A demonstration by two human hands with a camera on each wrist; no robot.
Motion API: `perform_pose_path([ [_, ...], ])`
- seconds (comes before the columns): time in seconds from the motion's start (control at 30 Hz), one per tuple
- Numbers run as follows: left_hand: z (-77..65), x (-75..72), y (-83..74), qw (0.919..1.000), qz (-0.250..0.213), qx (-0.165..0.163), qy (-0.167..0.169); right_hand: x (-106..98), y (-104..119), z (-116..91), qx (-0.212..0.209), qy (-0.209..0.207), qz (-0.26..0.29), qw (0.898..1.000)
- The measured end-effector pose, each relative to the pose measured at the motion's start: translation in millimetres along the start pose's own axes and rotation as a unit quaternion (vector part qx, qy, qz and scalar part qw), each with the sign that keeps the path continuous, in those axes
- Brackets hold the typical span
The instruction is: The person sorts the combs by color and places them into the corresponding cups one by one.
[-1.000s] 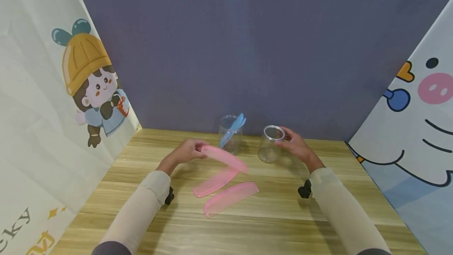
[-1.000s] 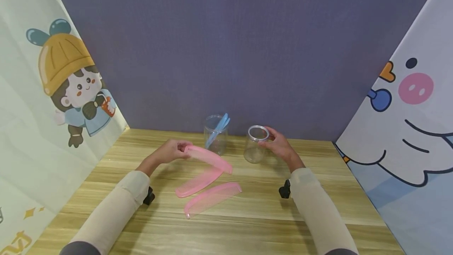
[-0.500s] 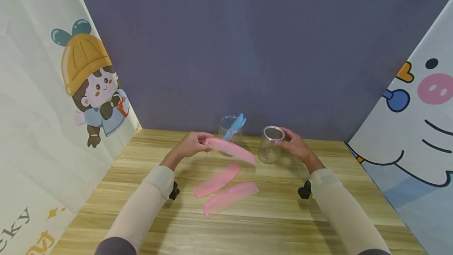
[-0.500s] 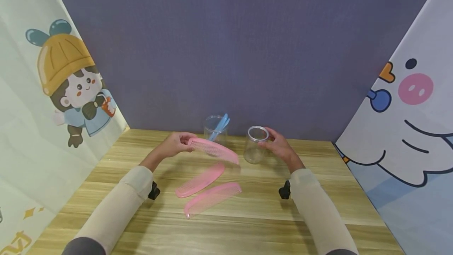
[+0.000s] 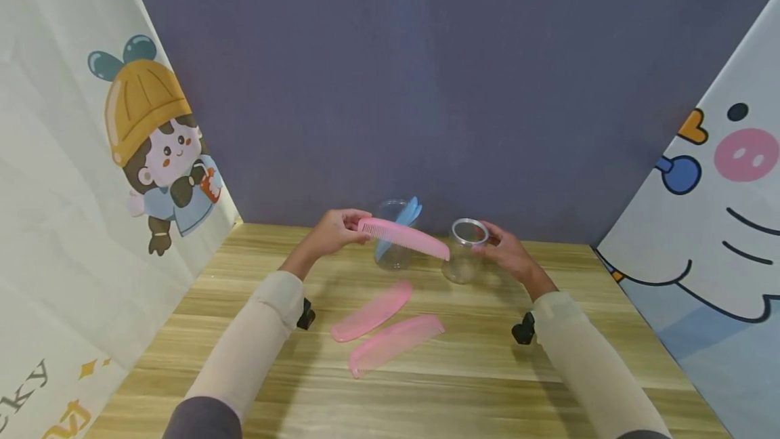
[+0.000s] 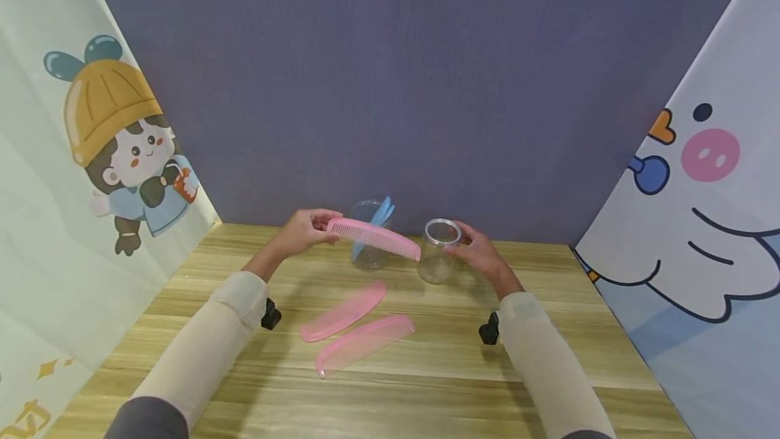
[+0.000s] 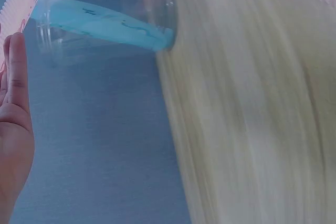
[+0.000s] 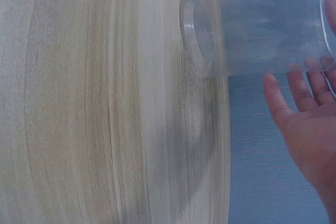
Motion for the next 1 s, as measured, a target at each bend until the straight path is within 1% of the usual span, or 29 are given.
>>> perform_pose_path([
  [0.23, 6.7, 0.7, -9.1, 0.9999, 0.013, 0.005, -0.003, 0.5, 0.0, -1.2, 0.001, -0.003, -0.006, 1.0],
  [0.57, 17.3, 6.6, -22.6, 0.9997, 0.007, 0.02, -0.013, -0.7, -1.1, -2.2, 0.006, -0.005, -0.019, 1.0],
  [0.7, 21.3, 9.4, -29.1, 0.9996, 0.004, 0.023, -0.013, -0.2, 0.1, -3.4, 0.011, -0.001, -0.012, 1.0],
  [1.0, 31.9, 19.3, -41.8, 0.9982, 0.042, 0.043, -0.006, 3.1, 1.2, -6.4, 0.012, 0.003, -0.007, 1.0],
])
Point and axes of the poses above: each hand's wrist, its own z-axis towards the middle knuckle, its own x-axis out of the palm, y = z × x, the point moved 6 cm from there along z, towards the middle knuckle, and after that the axes turned 11 degrees about x, right-handed, at the moved point
